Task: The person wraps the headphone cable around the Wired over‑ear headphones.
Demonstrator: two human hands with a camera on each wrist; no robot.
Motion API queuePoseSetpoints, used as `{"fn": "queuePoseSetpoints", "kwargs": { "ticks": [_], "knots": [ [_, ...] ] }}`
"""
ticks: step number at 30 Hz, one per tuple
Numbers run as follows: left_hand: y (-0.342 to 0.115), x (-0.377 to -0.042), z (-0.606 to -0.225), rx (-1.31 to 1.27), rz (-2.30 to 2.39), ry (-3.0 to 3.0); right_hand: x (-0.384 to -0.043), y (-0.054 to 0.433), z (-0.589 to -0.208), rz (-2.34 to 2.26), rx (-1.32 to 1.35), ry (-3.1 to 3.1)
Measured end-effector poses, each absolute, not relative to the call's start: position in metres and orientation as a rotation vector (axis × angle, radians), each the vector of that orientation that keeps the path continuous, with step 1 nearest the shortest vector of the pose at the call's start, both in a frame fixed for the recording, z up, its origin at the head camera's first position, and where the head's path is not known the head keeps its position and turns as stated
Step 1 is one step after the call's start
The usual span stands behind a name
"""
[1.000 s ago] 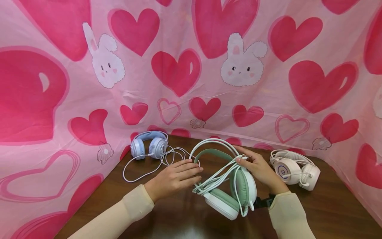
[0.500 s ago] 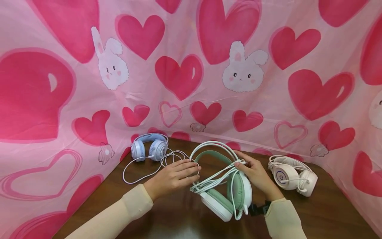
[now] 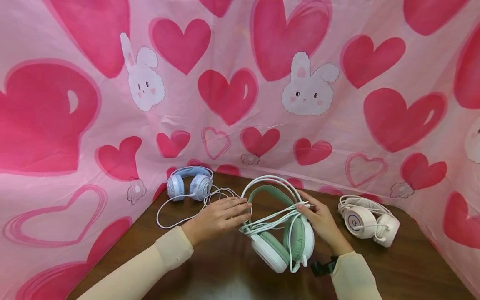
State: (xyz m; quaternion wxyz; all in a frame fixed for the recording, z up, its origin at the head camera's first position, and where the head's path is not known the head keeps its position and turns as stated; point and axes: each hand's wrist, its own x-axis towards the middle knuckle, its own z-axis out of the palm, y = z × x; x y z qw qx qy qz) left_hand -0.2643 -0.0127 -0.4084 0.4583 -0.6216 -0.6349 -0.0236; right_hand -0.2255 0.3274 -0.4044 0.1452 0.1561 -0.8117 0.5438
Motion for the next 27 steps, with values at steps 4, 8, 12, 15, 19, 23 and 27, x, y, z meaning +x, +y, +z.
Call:
{"fn": "queuePoseSetpoints", "kwargs": {
  "ticks": [4, 8, 12, 15, 19, 23, 27],
  "knots": [
    [-0.014, -0.269, -0.409, -1.536, -0.095, -1.567, -0.227, 0.329, -0.408, 1.567, 0.403, -2.311],
    [-0.018, -0.272, -0.412, -1.54, -0.122, -1.583, -0.227, 0.331, -0.413, 1.554, 0.363, -2.284],
    [-0.025, -0.273, -0.415, -1.539, -0.147, -1.634, -0.226, 0.334, -0.419, 1.57, 0.264, -2.267],
    [-0.03, -0.276, -0.417, -1.529, -0.146, -1.674, -0.227, 0.338, -0.422, 1.594, 0.196, -2.255],
    [-0.039, -0.281, -0.42, -1.493, -0.153, -1.773, -0.228, 0.342, -0.425, 1.603, 0.112, -2.242],
    [-0.055, -0.289, -0.423, -1.423, -0.143, -1.886, -0.231, 0.346, -0.429, 1.638, 0.04, -2.215],
    [-0.073, -0.295, -0.427, -1.374, -0.124, -1.921, -0.234, 0.349, -0.435, 1.688, 0.011, -2.194]
  ]
}}
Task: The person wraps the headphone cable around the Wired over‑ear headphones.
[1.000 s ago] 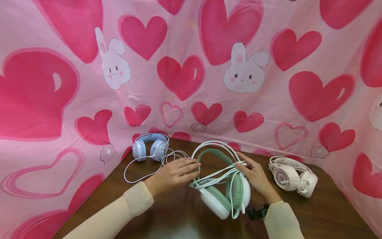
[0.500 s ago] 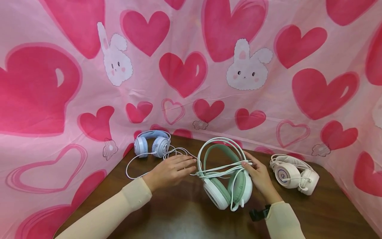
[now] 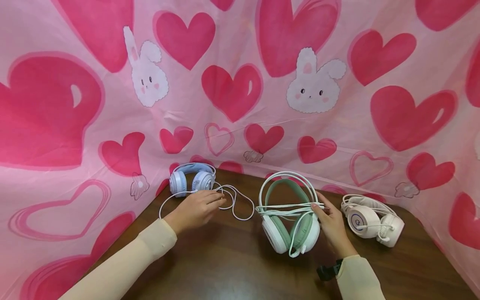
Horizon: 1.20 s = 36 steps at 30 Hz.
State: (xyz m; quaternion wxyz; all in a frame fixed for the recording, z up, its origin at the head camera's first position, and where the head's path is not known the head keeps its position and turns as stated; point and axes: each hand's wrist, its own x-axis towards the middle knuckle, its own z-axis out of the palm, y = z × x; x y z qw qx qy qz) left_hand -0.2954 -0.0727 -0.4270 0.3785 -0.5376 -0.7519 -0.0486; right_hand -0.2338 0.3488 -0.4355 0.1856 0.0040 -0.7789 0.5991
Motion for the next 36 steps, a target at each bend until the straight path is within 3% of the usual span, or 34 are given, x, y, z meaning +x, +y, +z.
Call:
{"fn": "queuePoseSetpoints", "kwargs": {
  "ticks": [19, 36],
  "knots": [
    [-0.14, -0.344, -0.436, -1.073, -0.217, -2.102, -0.261, 0.366, -0.446, 1.935, -0.05, -2.016],
    [-0.179, -0.379, -0.439, -0.72, -0.226, -2.414, -0.287, 0.374, -0.448, 1.707, -0.183, -2.113]
  ]
}}
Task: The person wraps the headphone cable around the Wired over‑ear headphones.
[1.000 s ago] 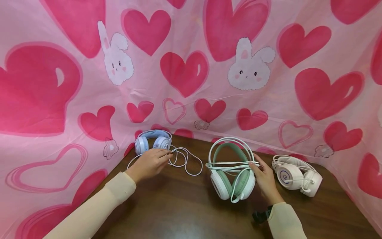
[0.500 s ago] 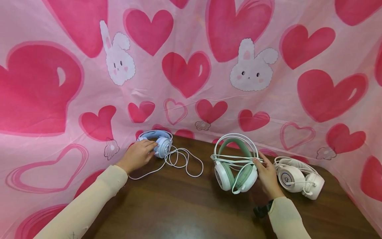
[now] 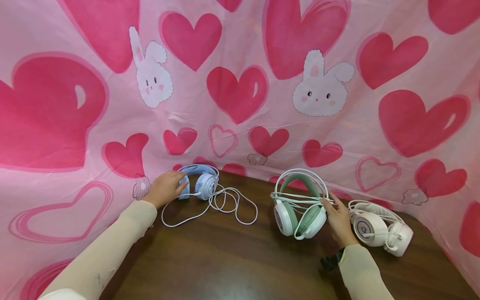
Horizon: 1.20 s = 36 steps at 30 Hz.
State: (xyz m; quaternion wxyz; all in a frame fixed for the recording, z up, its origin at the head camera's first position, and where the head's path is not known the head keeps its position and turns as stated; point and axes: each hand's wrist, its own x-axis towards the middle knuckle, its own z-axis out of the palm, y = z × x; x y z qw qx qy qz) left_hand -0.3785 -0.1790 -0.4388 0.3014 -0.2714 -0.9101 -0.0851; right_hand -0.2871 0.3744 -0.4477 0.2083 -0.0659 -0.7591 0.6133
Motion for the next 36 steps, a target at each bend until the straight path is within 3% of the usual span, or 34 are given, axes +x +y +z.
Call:
{"fn": "queuePoseSetpoints", "kwargs": {
  "ticks": [11, 36],
  "knots": [
    [-0.189, -0.391, -0.435, -0.506, -0.428, -2.642, -0.305, 0.383, -0.454, 1.604, -0.225, -2.136],
    [-0.187, -0.42, -0.443, -0.112, -1.041, -2.926, -0.33, 0.385, -0.467, 1.887, -0.281, -2.118]
  ]
}}
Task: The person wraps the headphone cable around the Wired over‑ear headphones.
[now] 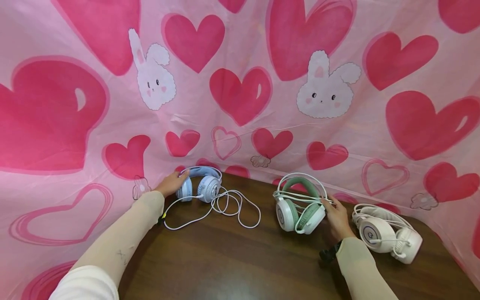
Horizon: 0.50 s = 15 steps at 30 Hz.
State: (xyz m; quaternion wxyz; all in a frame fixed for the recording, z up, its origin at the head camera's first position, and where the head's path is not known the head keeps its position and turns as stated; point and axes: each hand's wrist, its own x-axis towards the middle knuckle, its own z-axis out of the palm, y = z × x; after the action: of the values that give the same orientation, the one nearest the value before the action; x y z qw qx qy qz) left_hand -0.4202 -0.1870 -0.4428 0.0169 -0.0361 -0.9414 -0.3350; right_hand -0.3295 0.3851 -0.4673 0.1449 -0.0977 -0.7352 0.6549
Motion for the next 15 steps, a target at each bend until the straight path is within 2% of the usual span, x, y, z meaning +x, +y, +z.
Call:
{"fn": "queuePoseSetpoints", "kwargs": {
  "ticks": [15],
  "knots": [
    [-0.1819, -0.4302, -0.4398, 0.07, -1.719, -2.889, -0.3361, 0.3916, -0.4712, 1.983, -0.336, -2.165]
  ]
}}
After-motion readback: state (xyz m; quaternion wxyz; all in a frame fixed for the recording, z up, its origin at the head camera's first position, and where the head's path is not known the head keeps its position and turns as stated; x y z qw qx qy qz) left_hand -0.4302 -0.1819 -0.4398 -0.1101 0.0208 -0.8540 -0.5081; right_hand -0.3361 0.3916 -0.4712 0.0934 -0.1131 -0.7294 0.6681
